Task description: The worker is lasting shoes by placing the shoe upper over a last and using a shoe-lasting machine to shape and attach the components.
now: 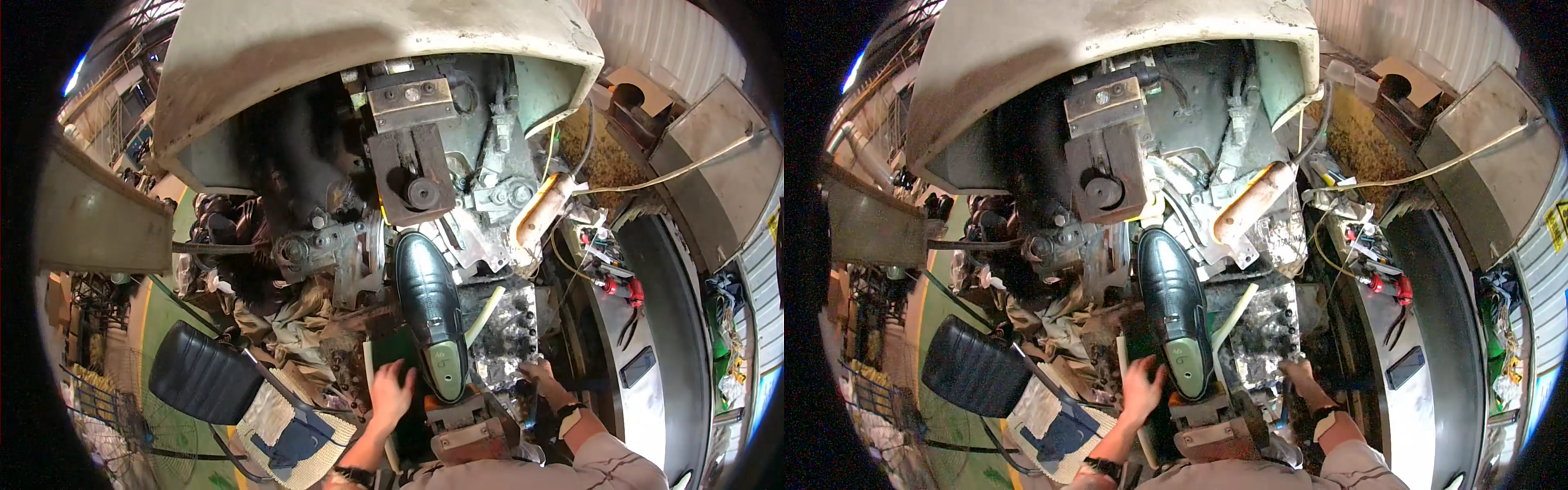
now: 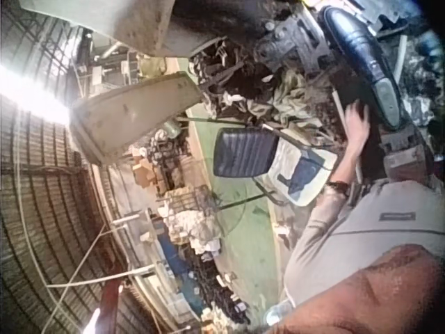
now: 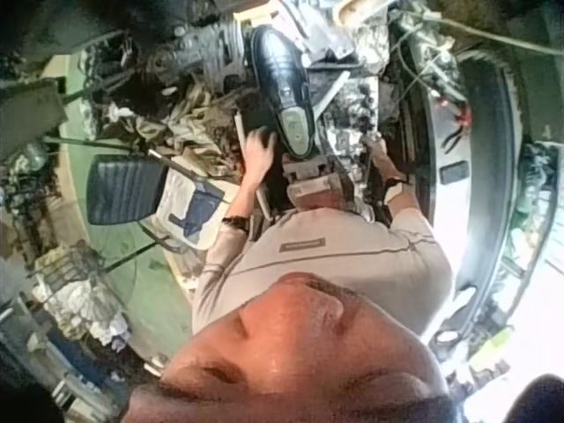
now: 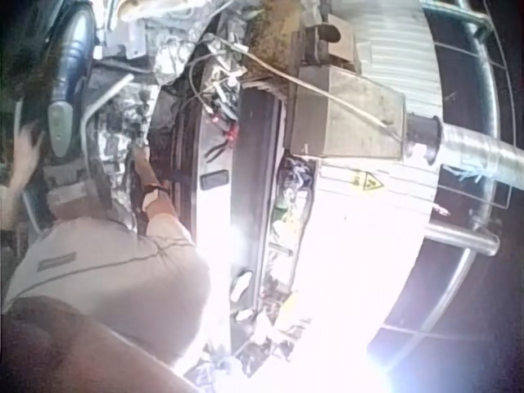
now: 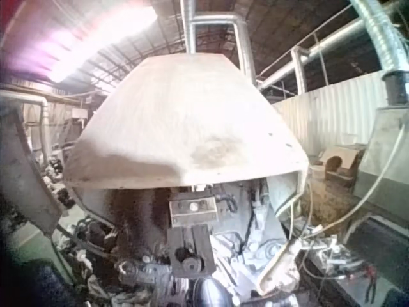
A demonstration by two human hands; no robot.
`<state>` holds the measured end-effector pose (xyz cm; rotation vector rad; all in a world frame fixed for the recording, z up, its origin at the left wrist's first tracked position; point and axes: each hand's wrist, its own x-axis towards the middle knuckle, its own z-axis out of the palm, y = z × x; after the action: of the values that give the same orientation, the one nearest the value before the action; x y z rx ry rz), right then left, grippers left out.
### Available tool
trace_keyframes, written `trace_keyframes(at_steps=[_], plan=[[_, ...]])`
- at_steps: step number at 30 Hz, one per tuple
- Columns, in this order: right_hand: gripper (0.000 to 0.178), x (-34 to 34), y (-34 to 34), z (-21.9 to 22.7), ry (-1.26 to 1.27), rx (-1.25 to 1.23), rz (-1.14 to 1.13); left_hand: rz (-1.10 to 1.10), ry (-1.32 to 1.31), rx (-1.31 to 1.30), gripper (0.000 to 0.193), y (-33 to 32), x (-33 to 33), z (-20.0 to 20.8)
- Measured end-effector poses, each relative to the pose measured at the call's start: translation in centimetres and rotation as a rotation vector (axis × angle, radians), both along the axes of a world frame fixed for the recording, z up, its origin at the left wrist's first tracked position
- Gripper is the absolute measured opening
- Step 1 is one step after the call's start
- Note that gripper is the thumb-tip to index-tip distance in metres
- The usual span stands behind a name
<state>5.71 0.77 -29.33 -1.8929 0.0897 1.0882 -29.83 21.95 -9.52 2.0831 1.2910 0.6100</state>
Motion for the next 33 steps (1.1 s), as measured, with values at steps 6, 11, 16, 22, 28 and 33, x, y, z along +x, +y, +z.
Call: trace_keyframes(at_steps=[6, 11, 16, 22, 28, 33], plan=[[0.071, 8.0, -7.8, -6.4, -0.395, -0.076, -0.021, -0.224, -0.032, -0.323, 0.067, 0.2, -0.2, -10.2], [0.027, 4.2, -5.1, 5.9, -0.322, -0.04, -0.169, -0.134, -0.082, -0.553, 0.066, -1.5, -2.3, -7.1], [0.013, 3.6, -1.5, 11.5, -0.475, 0.461, -0.191, -0.365, -0.009, -0.39, 0.06, -3.3, -4.2, -0.1], [0.023, -9.0, 2.7, 29.6, -1.048, 0.667, 0.419, 0.139, -0.565, -0.204, 0.047, -4.0, -14.8, 9.7], [0.084, -19.7, 3.9, 34.7, -0.99, 1.19, 1.192, 0.214, -1.477, -0.42, 0.056, -0.6, -13.4, 18.7], [0.091, -20.5, 2.1, 35.6, -1.016, 1.205, 0.959, -0.179, -1.37, -0.587, 0.052, 0.2, -7.7, 20.5]])
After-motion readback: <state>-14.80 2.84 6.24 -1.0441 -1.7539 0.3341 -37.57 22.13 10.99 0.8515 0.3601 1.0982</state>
